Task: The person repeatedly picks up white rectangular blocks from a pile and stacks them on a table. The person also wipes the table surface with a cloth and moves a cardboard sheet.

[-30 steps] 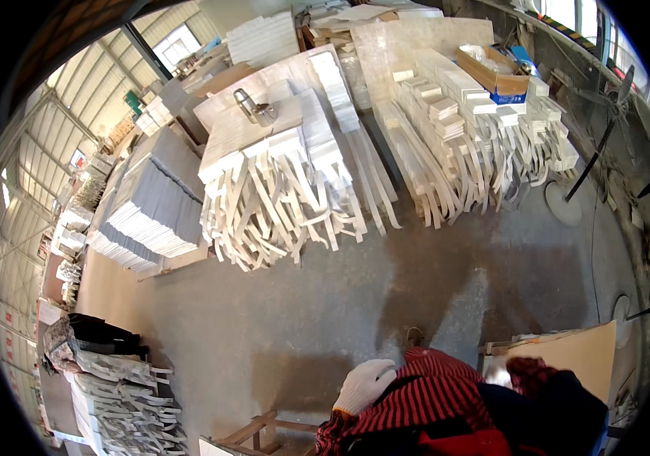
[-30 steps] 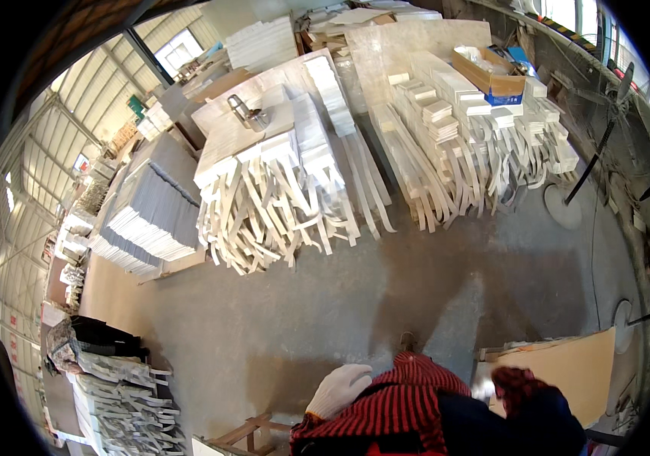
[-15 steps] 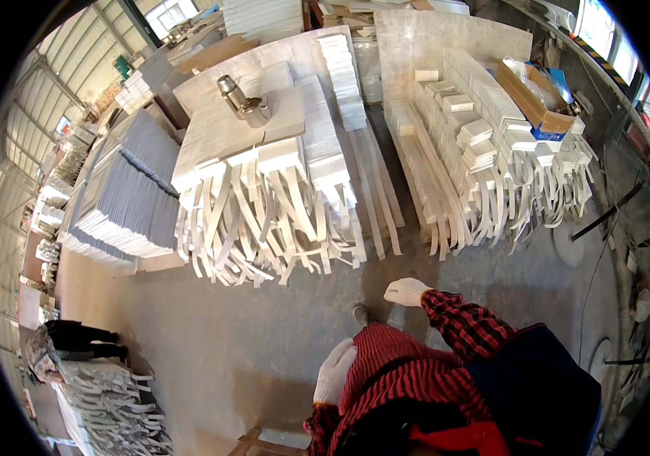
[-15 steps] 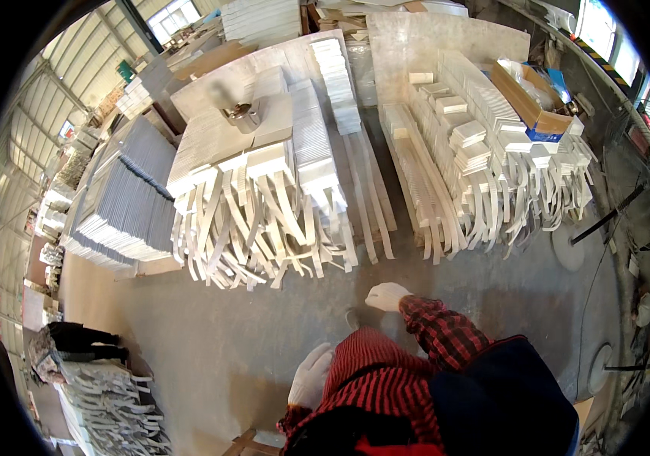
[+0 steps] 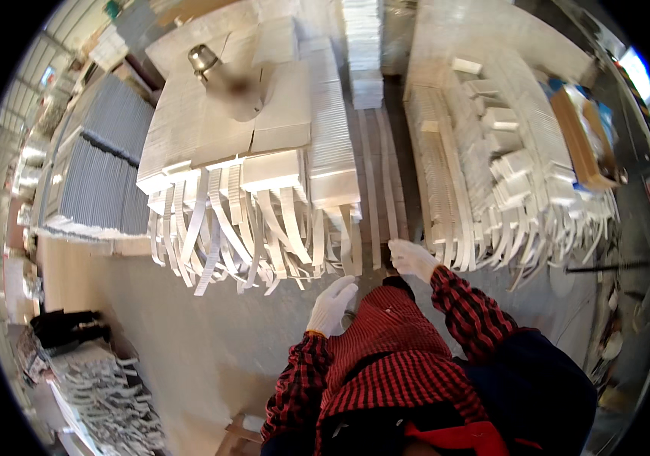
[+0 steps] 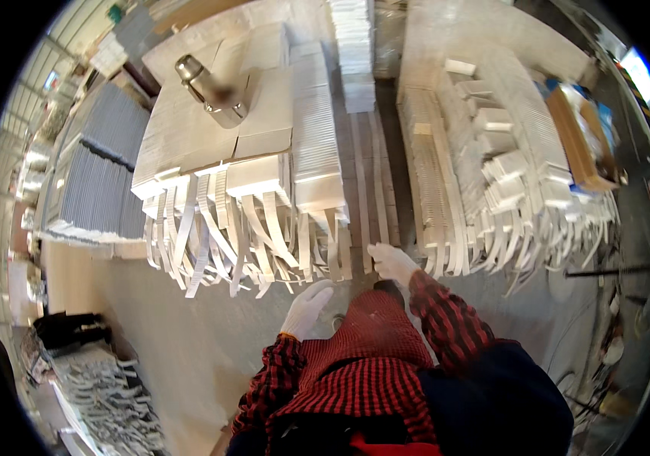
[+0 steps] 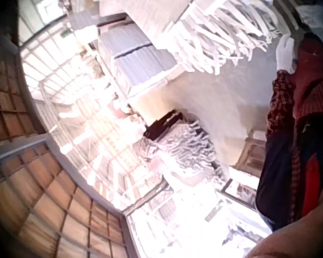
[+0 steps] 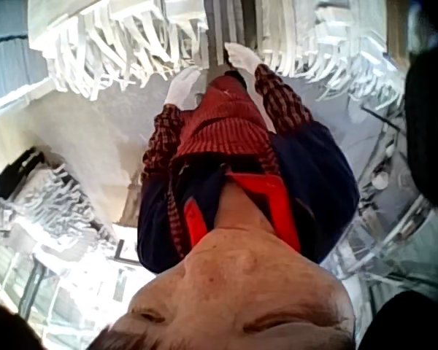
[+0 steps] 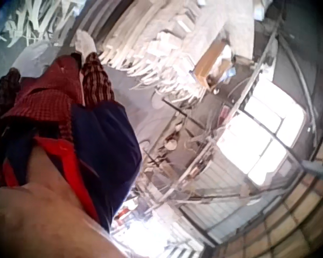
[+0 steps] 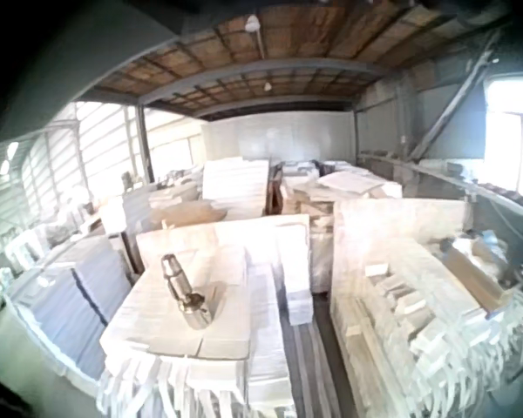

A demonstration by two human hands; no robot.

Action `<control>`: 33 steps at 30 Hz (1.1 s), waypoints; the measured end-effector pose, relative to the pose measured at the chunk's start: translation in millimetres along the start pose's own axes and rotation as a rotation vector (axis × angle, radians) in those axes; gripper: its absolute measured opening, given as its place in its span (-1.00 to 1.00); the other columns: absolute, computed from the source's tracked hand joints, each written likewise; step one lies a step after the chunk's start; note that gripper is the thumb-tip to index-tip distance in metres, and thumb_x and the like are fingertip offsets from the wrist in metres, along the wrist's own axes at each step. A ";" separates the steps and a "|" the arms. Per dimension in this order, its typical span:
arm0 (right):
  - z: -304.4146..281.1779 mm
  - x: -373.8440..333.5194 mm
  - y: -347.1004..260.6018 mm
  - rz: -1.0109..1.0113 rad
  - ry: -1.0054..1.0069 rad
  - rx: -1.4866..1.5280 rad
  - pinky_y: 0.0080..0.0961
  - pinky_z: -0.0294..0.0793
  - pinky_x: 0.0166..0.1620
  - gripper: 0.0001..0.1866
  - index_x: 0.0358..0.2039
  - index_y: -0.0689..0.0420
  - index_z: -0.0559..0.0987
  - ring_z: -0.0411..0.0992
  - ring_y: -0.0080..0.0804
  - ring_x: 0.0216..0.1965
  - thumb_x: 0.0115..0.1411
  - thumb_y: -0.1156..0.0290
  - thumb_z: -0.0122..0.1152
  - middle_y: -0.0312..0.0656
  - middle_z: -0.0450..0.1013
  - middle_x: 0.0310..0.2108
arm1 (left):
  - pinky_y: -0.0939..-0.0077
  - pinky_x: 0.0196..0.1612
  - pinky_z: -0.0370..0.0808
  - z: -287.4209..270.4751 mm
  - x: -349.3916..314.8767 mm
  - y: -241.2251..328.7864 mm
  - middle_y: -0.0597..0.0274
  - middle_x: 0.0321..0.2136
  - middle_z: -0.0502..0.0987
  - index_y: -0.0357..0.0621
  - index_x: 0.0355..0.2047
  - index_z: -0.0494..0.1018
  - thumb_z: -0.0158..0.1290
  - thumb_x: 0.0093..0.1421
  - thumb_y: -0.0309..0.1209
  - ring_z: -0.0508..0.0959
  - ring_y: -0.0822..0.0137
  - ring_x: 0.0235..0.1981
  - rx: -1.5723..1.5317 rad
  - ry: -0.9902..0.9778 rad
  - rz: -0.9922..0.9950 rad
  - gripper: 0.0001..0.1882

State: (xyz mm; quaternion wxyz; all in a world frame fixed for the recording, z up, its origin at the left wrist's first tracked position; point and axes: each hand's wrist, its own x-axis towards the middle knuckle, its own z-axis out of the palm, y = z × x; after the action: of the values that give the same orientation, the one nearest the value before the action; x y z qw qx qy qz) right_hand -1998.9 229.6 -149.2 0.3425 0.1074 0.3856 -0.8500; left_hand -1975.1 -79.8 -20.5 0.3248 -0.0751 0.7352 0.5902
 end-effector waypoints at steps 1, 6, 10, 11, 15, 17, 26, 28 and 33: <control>-3.9 29.0 -17.2 -0.003 0.010 -0.070 -0.62 0.41 -0.31 -0.68 0.10 0.05 0.46 0.36 -0.62 -0.35 0.43 0.21 0.14 -0.51 0.35 -0.28 | 0.47 0.21 0.41 4.2 15.9 1.6 0.09 0.11 0.60 -0.32 0.16 0.50 0.09 0.36 -0.25 0.55 0.29 0.13 0.035 0.034 -0.002 -0.53; -28.3 171.6 -68.6 -0.184 0.021 -1.328 -0.39 0.47 -0.12 -0.55 0.25 0.08 0.39 0.41 -0.36 -0.24 0.36 0.41 0.15 -0.15 0.42 -0.06 | 0.47 0.22 0.41 37.8 28.3 -47.9 0.06 0.08 0.62 -0.33 0.16 0.50 0.09 0.37 -0.24 0.55 0.30 0.14 -0.028 0.205 -0.043 -0.53; -45.7 251.1 -68.8 -0.036 0.274 -0.476 -0.24 0.40 0.11 -0.43 0.24 0.18 0.42 0.47 -0.28 -0.01 0.32 0.18 0.30 -0.07 0.48 0.06 | 0.48 0.25 0.39 60.5 55.5 4.2 0.10 0.09 0.61 -0.32 0.17 0.50 0.11 0.37 -0.24 0.54 0.33 0.16 -0.323 0.245 -0.364 -0.53; -44.4 266.9 -64.9 0.010 0.357 -0.213 -0.23 0.39 0.14 -0.39 0.24 0.20 0.42 0.47 -0.27 0.03 0.31 0.14 0.33 -0.06 0.49 0.08 | 0.48 0.25 0.39 62.8 59.9 19.5 0.11 0.09 0.61 -0.32 0.17 0.50 0.11 0.37 -0.25 0.54 0.33 0.16 -0.327 0.266 -0.374 -0.53; -30.2 288.3 -59.3 0.101 0.459 -0.152 -0.27 0.41 0.13 -0.44 0.21 0.26 0.44 0.48 -0.23 0.07 0.38 0.10 0.19 -0.06 0.52 0.05 | 0.49 0.25 0.38 72.5 73.2 31.9 0.12 0.09 0.61 -0.34 0.18 0.49 0.10 0.38 -0.25 0.54 0.35 0.15 -0.402 0.358 -0.409 -0.52; -28.4 285.2 -72.6 0.187 0.413 -0.409 -0.26 0.43 0.12 -0.51 0.18 0.23 0.48 0.50 -0.21 0.05 0.40 0.14 0.15 -0.03 0.53 0.07 | 0.49 0.25 0.38 72.1 79.2 29.0 0.13 0.09 0.61 -0.35 0.18 0.48 0.09 0.39 -0.25 0.54 0.35 0.15 -0.405 0.359 -0.391 -0.52; -63.0 283.3 -66.1 -0.036 0.027 -1.019 -0.21 0.51 0.19 -0.18 0.26 -0.01 0.50 0.50 -0.04 0.11 -0.12 0.66 0.29 -0.07 0.54 0.11 | 0.49 0.23 0.40 58.5 97.5 54.8 0.07 0.10 0.60 -0.34 0.21 0.45 0.07 0.40 -0.22 0.55 0.30 0.16 -0.356 0.387 -0.337 -0.50; -54.2 269.5 -99.6 -0.152 -0.047 -1.146 -0.23 0.48 0.20 -0.19 0.26 0.06 0.49 0.49 0.03 0.13 -0.12 0.69 0.25 0.06 0.52 0.11 | 0.50 0.23 0.39 58.2 104.3 55.2 0.07 0.09 0.60 -0.36 0.21 0.45 0.07 0.40 -0.23 0.55 0.32 0.15 -0.436 0.391 -0.366 -0.49; -63.0 276.6 -74.8 -0.417 -0.133 -1.476 -0.29 0.52 0.20 -0.48 0.16 0.03 0.57 0.45 -0.19 0.19 0.13 0.42 0.28 -0.13 0.52 0.16 | 0.49 0.18 0.41 72.5 100.0 44.7 0.12 0.05 0.60 -0.40 0.19 0.47 0.08 0.40 -0.24 0.54 0.34 0.07 -0.480 0.393 -0.346 -0.50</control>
State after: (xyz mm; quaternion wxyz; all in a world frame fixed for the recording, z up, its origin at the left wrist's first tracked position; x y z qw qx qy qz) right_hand -2259.1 172.4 -272.0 0.1805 -0.2751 0.8438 -0.4239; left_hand -2046.7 27.1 -47.2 0.2453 -0.3848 0.6003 0.6567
